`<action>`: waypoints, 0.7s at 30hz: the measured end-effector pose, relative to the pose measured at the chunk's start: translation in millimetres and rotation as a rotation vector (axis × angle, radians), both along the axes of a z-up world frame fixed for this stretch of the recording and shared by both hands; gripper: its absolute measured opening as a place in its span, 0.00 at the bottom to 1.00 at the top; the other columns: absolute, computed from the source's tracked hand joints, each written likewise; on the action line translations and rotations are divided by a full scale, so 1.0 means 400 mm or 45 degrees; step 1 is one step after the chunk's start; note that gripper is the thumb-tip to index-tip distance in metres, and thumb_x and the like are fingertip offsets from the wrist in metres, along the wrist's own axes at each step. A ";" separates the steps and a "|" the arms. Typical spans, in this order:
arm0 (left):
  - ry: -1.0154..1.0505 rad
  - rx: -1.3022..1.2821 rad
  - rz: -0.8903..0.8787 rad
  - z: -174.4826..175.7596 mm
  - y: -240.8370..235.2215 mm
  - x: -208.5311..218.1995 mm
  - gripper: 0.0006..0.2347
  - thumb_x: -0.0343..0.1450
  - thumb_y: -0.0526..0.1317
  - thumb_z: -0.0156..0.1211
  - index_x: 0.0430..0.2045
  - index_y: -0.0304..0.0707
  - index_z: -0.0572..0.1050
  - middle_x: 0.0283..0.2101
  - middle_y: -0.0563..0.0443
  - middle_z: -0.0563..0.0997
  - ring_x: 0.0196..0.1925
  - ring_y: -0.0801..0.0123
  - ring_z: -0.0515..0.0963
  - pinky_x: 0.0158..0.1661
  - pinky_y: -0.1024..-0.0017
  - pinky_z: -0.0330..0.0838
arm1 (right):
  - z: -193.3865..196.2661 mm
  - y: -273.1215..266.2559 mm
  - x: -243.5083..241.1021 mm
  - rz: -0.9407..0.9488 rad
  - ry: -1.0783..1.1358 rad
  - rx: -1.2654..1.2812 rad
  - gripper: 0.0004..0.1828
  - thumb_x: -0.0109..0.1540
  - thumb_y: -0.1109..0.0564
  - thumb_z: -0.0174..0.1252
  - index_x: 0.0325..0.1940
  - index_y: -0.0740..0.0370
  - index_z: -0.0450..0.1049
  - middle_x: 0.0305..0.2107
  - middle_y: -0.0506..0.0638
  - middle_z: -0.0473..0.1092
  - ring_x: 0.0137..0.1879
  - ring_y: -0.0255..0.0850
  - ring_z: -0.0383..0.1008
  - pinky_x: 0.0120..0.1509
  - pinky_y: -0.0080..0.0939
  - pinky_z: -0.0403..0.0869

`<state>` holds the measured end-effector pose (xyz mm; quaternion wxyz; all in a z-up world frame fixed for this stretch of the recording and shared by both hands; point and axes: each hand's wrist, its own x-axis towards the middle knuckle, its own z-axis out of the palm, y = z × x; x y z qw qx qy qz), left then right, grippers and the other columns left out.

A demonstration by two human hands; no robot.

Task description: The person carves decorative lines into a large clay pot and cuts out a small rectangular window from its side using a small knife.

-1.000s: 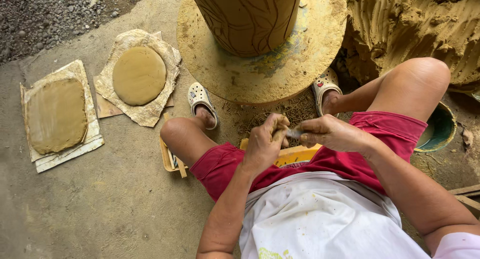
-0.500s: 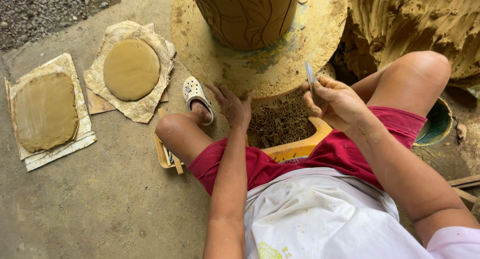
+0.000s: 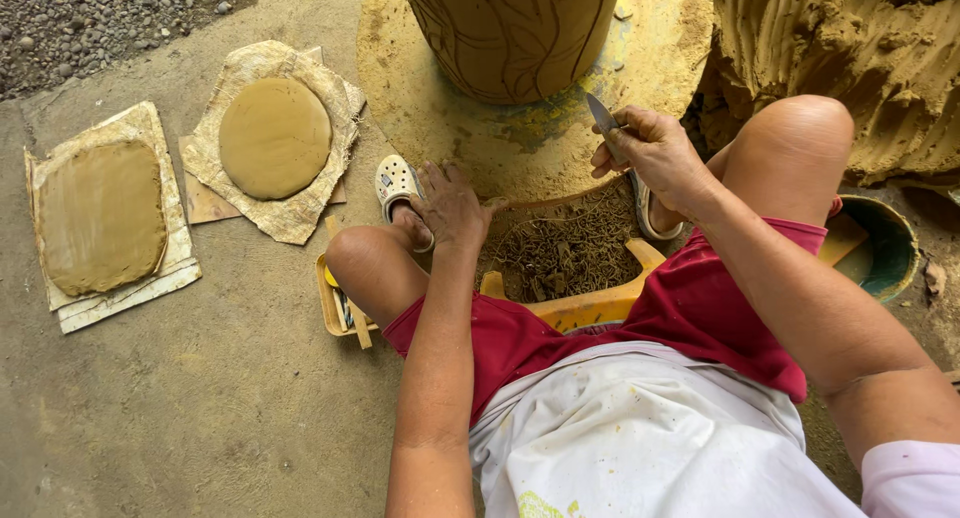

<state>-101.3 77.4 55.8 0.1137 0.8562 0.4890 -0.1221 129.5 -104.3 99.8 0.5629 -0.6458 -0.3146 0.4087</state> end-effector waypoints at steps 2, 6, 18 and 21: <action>-0.006 0.029 -0.023 -0.004 0.009 0.000 0.53 0.61 0.71 0.63 0.71 0.30 0.49 0.76 0.29 0.45 0.78 0.42 0.44 0.69 0.39 0.48 | -0.010 0.005 -0.016 -0.036 -0.016 0.002 0.09 0.73 0.60 0.48 0.54 0.68 0.70 0.34 0.54 0.77 0.39 0.39 0.81 0.46 0.40 0.83; -0.068 0.160 -0.056 -0.037 -0.019 -0.013 0.52 0.61 0.70 0.66 0.71 0.28 0.52 0.74 0.26 0.48 0.77 0.39 0.48 0.70 0.39 0.50 | -0.036 0.005 -0.065 -0.145 -0.256 -0.096 0.08 0.73 0.61 0.47 0.50 0.68 0.70 0.38 0.53 0.77 0.40 0.37 0.81 0.45 0.38 0.82; -0.406 0.331 0.016 -0.058 -0.061 -0.025 0.48 0.55 0.62 0.77 0.65 0.32 0.61 0.71 0.29 0.57 0.74 0.39 0.56 0.65 0.44 0.62 | -0.043 0.038 -0.080 -0.139 -0.569 -0.152 0.04 0.73 0.63 0.47 0.50 0.66 0.66 0.30 0.54 0.74 0.31 0.37 0.75 0.36 0.40 0.77; -0.368 0.329 -0.017 -0.047 -0.057 -0.025 0.47 0.56 0.62 0.77 0.65 0.33 0.62 0.68 0.30 0.61 0.71 0.40 0.61 0.64 0.47 0.65 | -0.048 0.050 -0.081 -0.084 -0.355 0.038 0.04 0.74 0.62 0.47 0.49 0.65 0.67 0.33 0.52 0.75 0.35 0.33 0.78 0.39 0.36 0.81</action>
